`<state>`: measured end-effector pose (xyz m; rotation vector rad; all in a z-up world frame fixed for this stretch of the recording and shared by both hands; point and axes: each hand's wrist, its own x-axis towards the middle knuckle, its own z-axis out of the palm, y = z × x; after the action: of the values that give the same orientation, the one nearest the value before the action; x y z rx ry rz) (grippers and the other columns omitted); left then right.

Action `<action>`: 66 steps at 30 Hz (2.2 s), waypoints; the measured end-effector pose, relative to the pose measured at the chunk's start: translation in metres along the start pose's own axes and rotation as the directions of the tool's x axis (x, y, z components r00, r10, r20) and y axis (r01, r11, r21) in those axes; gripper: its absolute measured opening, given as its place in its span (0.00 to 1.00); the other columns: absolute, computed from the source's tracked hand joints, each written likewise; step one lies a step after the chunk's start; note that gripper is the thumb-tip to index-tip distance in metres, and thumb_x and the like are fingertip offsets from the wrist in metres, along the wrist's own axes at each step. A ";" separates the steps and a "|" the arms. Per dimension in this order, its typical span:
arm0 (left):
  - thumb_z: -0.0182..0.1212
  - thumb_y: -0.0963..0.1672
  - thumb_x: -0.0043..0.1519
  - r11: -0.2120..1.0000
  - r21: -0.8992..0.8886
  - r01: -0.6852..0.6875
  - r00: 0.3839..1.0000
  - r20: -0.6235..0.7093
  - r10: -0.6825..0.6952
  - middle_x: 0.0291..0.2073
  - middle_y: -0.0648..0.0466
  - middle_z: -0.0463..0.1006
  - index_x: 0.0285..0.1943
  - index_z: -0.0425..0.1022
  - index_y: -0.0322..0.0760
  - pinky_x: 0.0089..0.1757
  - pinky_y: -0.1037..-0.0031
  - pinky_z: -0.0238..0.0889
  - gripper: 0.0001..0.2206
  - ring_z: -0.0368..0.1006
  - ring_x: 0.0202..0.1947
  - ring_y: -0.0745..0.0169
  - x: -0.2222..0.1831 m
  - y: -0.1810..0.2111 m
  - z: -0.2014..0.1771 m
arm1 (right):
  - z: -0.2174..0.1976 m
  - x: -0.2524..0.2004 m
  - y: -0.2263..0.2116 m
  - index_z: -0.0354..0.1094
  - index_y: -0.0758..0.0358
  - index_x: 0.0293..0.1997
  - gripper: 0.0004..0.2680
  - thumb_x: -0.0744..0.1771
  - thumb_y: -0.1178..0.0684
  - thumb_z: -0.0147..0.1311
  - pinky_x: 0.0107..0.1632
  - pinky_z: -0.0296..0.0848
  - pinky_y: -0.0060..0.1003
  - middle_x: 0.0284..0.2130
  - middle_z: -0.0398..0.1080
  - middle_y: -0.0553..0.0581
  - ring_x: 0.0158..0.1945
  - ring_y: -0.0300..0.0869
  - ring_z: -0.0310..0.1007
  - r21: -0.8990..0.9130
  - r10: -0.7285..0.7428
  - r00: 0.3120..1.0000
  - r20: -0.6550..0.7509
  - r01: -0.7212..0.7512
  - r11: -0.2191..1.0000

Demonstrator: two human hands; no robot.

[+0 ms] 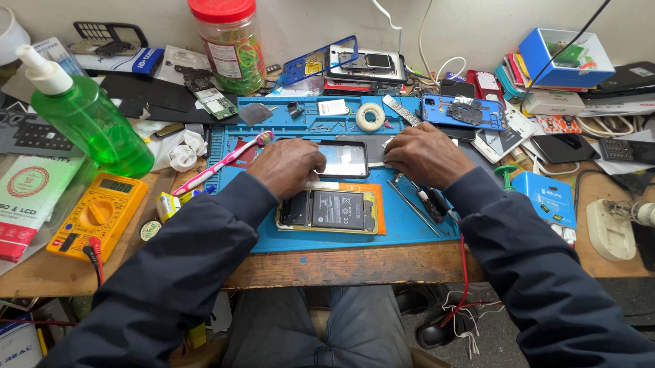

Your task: The person works on a disassembled smartphone placed on a blue mat. They use a screwdriver to remove screws from the phone's internal frame, then handle the phone's back cover and a tube of adhesive. The person appears to be preparing to reassemble or replace components of the device.

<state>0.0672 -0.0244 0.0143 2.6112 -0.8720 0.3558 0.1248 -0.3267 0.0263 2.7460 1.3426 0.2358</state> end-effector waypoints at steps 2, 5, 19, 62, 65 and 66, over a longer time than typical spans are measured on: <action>0.63 0.40 0.56 1.000 0.001 -0.017 0.998 0.067 0.017 0.35 0.50 0.78 0.36 0.78 0.38 0.42 0.54 0.68 0.02 0.76 0.43 0.45 0.002 -0.003 0.004 | 0.002 -0.002 -0.004 0.79 0.56 0.41 0.06 0.67 0.51 0.57 0.56 0.69 0.43 0.45 0.77 0.51 0.51 0.42 0.74 -0.097 -0.128 0.987 -0.100 0.118 0.988; 0.60 0.37 0.58 0.997 0.048 -0.056 0.998 0.000 0.056 0.36 0.48 0.77 0.36 0.76 0.35 0.40 0.54 0.68 0.02 0.76 0.42 0.44 -0.005 -0.005 0.004 | -0.001 -0.007 -0.007 0.77 0.58 0.37 0.06 0.67 0.51 0.57 0.54 0.69 0.42 0.40 0.77 0.52 0.49 0.42 0.74 -0.215 -0.166 0.984 -0.063 0.149 0.965; 0.69 0.44 0.56 0.992 -0.030 -0.125 0.986 -0.113 0.121 0.40 0.47 0.78 0.49 0.79 0.34 0.48 0.57 0.67 0.14 0.72 0.46 0.45 0.027 0.001 0.015 | -0.036 -0.058 0.007 0.78 0.60 0.44 0.09 0.63 0.53 0.62 0.52 0.71 0.45 0.46 0.77 0.56 0.51 0.48 0.75 0.093 0.011 0.985 -0.171 0.005 0.996; 0.45 0.52 0.77 0.482 -0.874 0.063 0.811 -0.237 -0.535 0.26 0.50 0.78 0.37 0.79 0.30 0.34 0.69 0.64 0.25 0.71 0.29 0.63 0.016 0.048 0.006 | -0.014 -0.019 -0.150 0.69 0.74 0.62 0.16 0.68 0.57 0.57 0.29 0.65 0.26 0.22 0.70 0.49 0.25 0.30 0.65 0.989 0.727 0.671 -0.145 0.075 0.127; 0.39 0.58 0.72 -0.312 -0.941 -0.135 0.944 -0.027 -0.328 0.57 0.46 0.77 0.68 0.66 0.42 0.54 0.65 0.71 0.25 0.76 0.53 0.58 -0.011 0.065 0.017 | -0.011 -0.023 -0.154 0.70 0.73 0.60 0.16 0.67 0.57 0.59 0.28 0.66 0.27 0.24 0.75 0.50 0.24 0.30 0.66 0.994 0.728 0.679 -0.095 0.108 0.029; 0.40 0.58 0.70 -0.460 -0.875 -0.153 0.962 -0.025 -0.272 0.62 0.46 0.72 0.73 0.58 0.49 0.57 0.64 0.68 0.26 0.73 0.58 0.58 -0.019 0.074 0.019 | -0.013 -0.021 -0.155 0.70 0.71 0.61 0.17 0.66 0.57 0.61 0.27 0.66 0.27 0.23 0.75 0.50 0.24 0.30 0.66 0.996 0.738 0.669 -0.084 0.072 0.049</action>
<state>0.0088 -0.0774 0.0096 0.6441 -0.3817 -0.1955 -0.0107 -0.2486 0.0159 4.6271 0.7817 0.4162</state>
